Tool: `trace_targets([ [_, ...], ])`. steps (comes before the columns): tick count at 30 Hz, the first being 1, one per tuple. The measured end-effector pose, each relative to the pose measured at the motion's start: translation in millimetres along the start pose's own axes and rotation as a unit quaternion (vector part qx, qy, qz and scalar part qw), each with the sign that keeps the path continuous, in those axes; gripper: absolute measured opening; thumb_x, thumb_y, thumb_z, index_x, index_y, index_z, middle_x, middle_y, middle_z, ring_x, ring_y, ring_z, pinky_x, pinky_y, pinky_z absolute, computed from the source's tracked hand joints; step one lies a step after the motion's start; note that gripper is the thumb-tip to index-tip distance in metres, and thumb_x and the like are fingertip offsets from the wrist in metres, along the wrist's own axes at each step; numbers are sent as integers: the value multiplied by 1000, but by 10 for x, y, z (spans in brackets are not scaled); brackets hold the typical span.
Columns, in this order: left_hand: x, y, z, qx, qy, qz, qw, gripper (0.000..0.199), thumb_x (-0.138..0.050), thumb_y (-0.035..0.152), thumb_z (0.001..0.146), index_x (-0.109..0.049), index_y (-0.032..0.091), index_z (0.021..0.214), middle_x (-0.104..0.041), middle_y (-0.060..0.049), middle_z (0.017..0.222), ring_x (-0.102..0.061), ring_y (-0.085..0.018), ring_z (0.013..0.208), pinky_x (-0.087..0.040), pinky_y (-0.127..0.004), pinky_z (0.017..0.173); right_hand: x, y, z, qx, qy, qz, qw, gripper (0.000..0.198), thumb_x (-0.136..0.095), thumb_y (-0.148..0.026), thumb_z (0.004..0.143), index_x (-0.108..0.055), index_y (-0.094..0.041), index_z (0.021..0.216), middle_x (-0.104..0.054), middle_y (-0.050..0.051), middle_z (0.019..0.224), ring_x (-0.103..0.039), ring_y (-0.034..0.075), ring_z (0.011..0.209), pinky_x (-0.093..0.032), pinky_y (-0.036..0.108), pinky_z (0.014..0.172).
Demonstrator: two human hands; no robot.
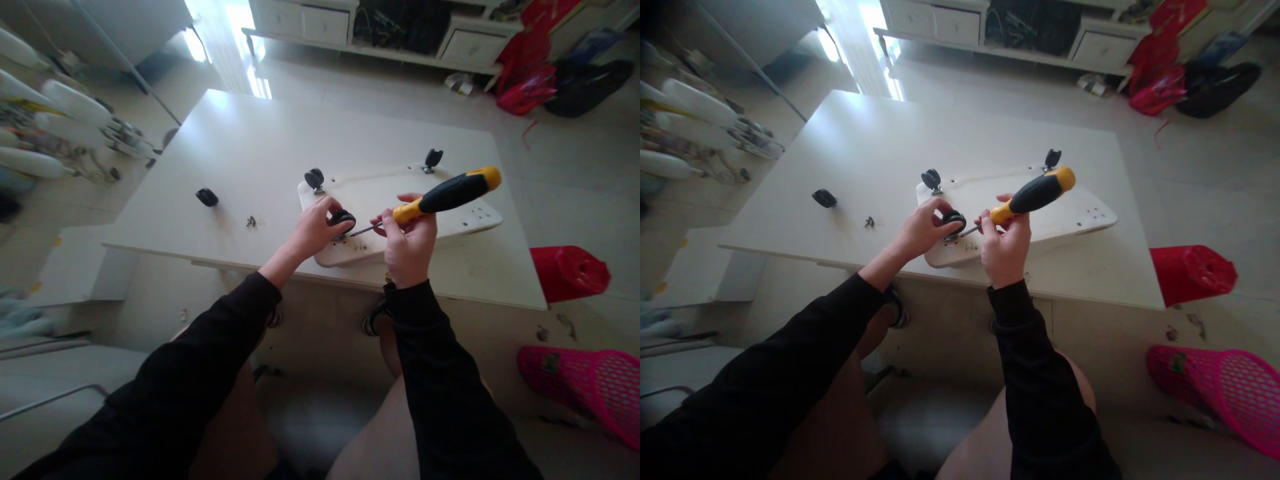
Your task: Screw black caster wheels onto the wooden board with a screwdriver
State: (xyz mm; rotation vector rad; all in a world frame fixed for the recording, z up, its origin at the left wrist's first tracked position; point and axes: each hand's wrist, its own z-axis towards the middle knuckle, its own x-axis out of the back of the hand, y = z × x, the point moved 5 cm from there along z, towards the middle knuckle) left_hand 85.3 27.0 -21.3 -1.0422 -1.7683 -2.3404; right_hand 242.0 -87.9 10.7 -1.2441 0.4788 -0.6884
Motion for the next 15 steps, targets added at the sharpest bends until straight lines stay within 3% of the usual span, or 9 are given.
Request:
trace_targets([
  [15,21,75,-101,8,-3,5,1000,30,-90,33,80,-66,22,96,-72,-1,90,-64,-17,74,-46,-32,70,-90,-39,-62,8,-19,-27,999,34,-72,-28,87,-58,-26,118,-71,-3,84,-79,16,74,-67,28,66],
])
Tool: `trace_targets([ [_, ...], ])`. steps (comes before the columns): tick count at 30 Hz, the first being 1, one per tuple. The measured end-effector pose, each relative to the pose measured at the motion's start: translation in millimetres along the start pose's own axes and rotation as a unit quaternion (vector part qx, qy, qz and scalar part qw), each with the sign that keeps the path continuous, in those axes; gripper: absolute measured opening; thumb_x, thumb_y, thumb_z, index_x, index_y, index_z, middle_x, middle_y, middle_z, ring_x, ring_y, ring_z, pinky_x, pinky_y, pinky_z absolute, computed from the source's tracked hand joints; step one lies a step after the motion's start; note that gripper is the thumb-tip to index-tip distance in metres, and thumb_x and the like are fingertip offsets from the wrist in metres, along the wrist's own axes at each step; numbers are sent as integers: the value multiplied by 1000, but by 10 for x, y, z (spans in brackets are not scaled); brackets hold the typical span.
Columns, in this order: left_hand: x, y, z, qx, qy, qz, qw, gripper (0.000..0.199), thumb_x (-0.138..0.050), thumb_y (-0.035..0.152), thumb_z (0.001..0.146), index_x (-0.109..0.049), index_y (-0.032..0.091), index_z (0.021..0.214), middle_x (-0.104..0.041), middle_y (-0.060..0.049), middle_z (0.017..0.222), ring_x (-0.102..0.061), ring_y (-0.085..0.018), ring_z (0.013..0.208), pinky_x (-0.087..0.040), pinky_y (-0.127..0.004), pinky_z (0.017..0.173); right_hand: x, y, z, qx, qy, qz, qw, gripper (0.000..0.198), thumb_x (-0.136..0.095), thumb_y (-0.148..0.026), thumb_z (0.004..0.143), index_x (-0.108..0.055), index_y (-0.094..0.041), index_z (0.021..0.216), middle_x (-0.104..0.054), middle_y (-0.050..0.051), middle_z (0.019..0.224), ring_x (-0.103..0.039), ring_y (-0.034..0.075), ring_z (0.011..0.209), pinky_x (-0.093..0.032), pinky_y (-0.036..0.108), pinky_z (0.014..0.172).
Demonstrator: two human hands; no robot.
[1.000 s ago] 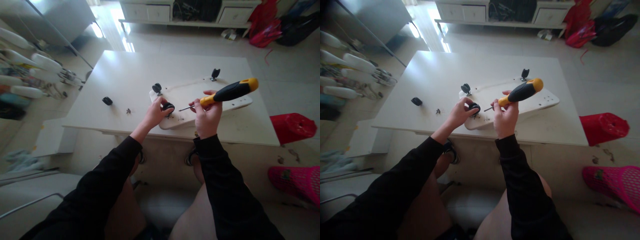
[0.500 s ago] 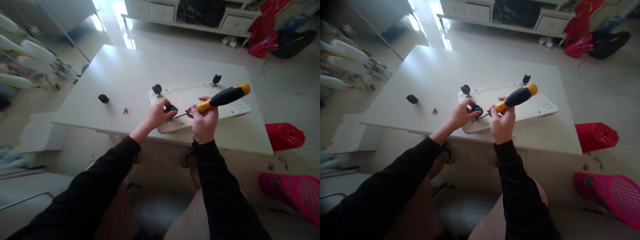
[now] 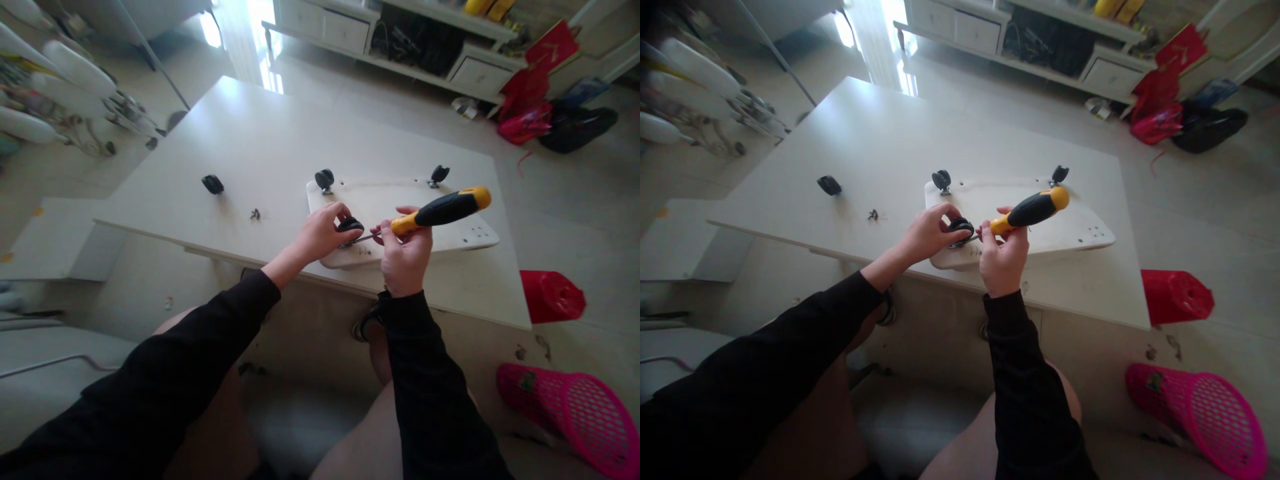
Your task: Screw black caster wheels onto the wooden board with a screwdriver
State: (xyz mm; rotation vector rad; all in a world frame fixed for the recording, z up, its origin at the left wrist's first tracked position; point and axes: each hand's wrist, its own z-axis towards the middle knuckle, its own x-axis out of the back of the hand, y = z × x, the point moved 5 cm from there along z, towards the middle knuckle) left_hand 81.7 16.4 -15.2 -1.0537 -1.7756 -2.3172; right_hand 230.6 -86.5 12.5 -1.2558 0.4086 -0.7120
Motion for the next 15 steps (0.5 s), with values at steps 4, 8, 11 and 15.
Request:
trace_targets([
  [4,-3,-6,5,-10,-4,-1,1000,31,-91,34,81,-67,22,96,-72,-2,92,-64,-18,76,-46,-32,69,-18,-3,2,2,-3,1,1000,33,-73,-28,87,-59,-26,116,-70,-4,84,-78,15,73,-67,28,67],
  [8,-2,-4,1,-29,-10,-2,1000,32,-92,34,80,-67,22,98,-72,-3,95,-66,-18,79,-47,-32,71,-23,9,10,-4,-5,-3,1000,32,-73,-28,86,-60,-26,115,-71,-4,83,-79,16,73,-67,29,67],
  [11,7,4,-6,-38,-12,1,999,33,-91,36,81,-67,22,99,-73,-3,94,-67,-19,80,-48,-32,73,-18,18,14,-8,-3,-7,1000,32,-73,-28,85,-60,-26,115,-72,-3,83,-79,16,73,-67,29,66],
  [15,21,21,-15,-37,-15,6,999,32,-90,36,82,-68,22,100,-74,-3,94,-67,-19,80,-48,-32,73,-22,14,15,-12,-8,-7,1000,32,-73,-29,85,-60,-26,114,-71,-3,83,-79,17,73,-67,29,66],
])
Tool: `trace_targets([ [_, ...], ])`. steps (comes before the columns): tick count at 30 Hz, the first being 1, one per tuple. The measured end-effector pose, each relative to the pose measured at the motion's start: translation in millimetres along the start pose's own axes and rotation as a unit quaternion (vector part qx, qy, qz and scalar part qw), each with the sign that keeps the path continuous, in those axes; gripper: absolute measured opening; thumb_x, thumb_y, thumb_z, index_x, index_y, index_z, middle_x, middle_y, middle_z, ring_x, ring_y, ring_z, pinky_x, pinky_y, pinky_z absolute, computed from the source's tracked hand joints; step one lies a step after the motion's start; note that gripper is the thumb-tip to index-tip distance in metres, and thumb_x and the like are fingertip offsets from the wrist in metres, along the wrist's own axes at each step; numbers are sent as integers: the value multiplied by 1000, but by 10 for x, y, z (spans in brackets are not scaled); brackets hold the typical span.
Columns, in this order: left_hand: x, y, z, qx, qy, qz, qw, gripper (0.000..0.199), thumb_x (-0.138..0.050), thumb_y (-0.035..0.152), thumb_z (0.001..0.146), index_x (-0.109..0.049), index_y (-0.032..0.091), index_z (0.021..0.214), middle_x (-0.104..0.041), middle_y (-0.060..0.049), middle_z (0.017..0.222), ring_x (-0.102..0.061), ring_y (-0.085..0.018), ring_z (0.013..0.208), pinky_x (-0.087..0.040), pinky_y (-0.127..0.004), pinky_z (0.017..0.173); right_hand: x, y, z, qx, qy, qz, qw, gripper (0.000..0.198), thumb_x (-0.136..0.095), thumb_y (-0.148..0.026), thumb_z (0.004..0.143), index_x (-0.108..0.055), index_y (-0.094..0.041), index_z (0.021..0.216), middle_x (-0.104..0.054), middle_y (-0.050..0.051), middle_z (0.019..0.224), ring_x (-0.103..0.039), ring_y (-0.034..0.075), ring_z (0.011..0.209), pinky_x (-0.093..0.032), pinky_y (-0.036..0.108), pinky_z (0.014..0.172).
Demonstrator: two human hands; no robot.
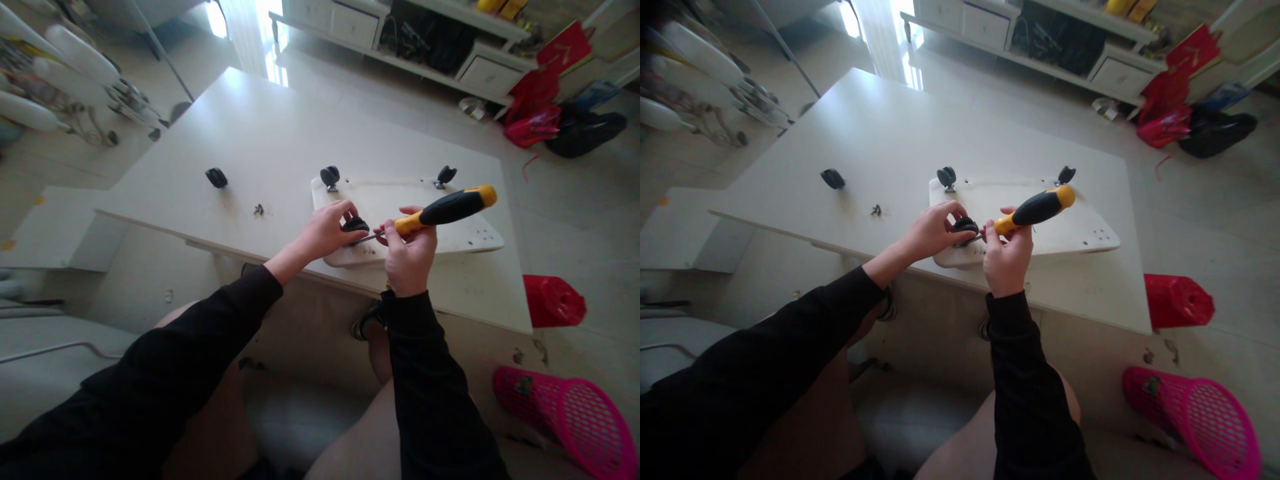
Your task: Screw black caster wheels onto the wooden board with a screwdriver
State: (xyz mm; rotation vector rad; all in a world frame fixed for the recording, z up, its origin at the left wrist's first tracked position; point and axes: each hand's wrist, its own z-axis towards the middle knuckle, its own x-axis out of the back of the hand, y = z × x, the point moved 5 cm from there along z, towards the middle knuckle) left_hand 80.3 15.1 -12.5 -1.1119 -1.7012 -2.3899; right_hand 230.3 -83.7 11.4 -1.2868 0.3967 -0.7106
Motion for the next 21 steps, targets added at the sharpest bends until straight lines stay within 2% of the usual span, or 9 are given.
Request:
trace_targets([
  [7,24,49,-15,-9,-8,-15,1000,28,-87,31,81,-68,22,99,-75,-3,94,-68,-18,80,-50,-33,76,-15,-12,3,13,0,-8,1000,31,-74,-27,84,-61,-26,112,-69,-5,82,-77,15,68,-64,26,59],
  [13,40,56,-8,-11,-41,-33,999,25,-83,23,78,-70,21,100,-76,-3,101,-67,-15,74,-51,-32,75,-33,-11,10,37,-10,-34,999,31,-76,-31,86,-62,-27,114,-69,-4,86,-78,15,71,-63,25,57],
  [21,55,2,-1,-3,-36,-62,997,25,-86,27,79,-71,20,98,-75,-4,94,-70,-17,77,-54,-31,71,-67,-46,9,79,-15,-68,994,38,-81,-38,82,-67,-27,115,-73,-1,94,-75,16,74,-65,31,63],
])
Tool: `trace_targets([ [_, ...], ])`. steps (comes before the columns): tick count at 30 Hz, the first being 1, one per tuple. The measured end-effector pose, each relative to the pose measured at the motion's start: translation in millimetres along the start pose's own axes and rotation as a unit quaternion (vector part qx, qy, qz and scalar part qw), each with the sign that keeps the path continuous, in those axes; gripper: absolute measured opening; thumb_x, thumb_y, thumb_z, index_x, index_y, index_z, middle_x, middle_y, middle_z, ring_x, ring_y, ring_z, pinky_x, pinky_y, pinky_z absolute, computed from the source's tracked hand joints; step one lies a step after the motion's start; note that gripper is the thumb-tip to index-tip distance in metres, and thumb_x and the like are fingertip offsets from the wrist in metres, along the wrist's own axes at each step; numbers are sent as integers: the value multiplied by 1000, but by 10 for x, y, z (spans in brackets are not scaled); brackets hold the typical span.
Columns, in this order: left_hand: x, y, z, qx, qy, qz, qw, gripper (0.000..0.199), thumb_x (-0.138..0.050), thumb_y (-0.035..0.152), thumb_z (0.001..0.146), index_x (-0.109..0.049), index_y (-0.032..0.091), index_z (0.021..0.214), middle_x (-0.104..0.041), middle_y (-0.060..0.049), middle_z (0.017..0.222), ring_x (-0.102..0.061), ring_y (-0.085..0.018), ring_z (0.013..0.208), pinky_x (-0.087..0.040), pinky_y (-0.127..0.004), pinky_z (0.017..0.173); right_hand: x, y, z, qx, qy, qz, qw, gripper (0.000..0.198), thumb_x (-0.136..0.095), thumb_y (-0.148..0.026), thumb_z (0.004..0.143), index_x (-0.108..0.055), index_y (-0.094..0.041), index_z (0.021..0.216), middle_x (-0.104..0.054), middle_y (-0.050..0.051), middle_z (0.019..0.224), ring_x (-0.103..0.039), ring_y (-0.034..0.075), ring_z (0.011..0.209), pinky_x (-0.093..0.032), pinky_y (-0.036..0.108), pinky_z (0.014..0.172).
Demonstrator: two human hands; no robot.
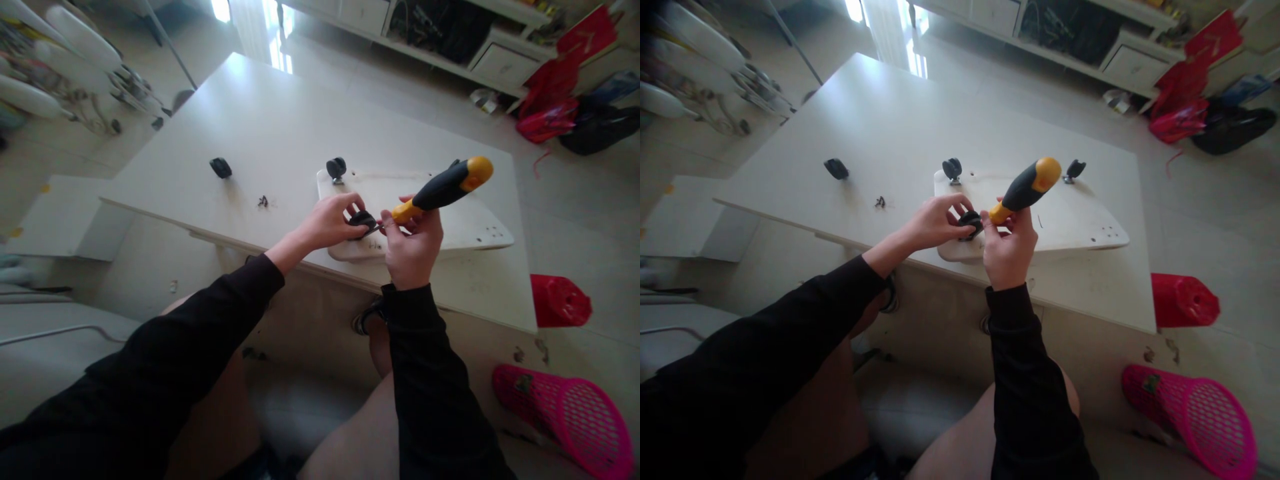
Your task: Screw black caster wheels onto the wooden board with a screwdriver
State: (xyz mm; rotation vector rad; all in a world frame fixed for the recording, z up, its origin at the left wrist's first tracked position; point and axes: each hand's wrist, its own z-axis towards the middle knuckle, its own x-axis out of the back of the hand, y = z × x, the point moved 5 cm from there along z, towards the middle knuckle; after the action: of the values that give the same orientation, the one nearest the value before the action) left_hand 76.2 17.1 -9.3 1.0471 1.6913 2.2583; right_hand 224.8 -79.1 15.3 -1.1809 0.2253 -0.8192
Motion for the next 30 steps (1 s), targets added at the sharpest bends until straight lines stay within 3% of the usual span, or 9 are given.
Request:
trace_targets([
  [7,0,26,5,-2,2,8,1000,31,-86,26,80,-77,20,109,-73,-4,91,-70,-19,80,-55,-33,78,-72,-23,22,28,-11,-41,999,39,-80,-39,84,-68,-27,119,-75,2,99,-72,16,72,-61,29,58],
  [16,-9,20,36,-32,-20,23,999,20,-78,28,90,-77,20,109,-67,-5,98,-63,-15,78,-52,-30,76,-134,-69,76,61,-6,-59,996,36,-77,-35,82,-62,-25,114,-71,3,99,-69,14,71,-53,22,52],
  [24,49,-15,36,-22,-3,21,1000,19,-80,24,85,-65,19,96,-67,-7,109,-61,-15,81,-52,-30,75,-146,-89,85,63,-3,32,998,34,-76,-24,82,-57,-27,110,-71,-1,103,-73,14,86,-62,28,70],
  [30,53,-28,42,0,-5,8,1000,20,-79,24,85,-62,19,93,-68,-4,98,-62,-15,78,-50,-30,73,-158,-102,89,45,-24,91,995,17,-60,-38,100,-61,-26,112,-73,-3,97,-73,10,72,-61,28,70],
])
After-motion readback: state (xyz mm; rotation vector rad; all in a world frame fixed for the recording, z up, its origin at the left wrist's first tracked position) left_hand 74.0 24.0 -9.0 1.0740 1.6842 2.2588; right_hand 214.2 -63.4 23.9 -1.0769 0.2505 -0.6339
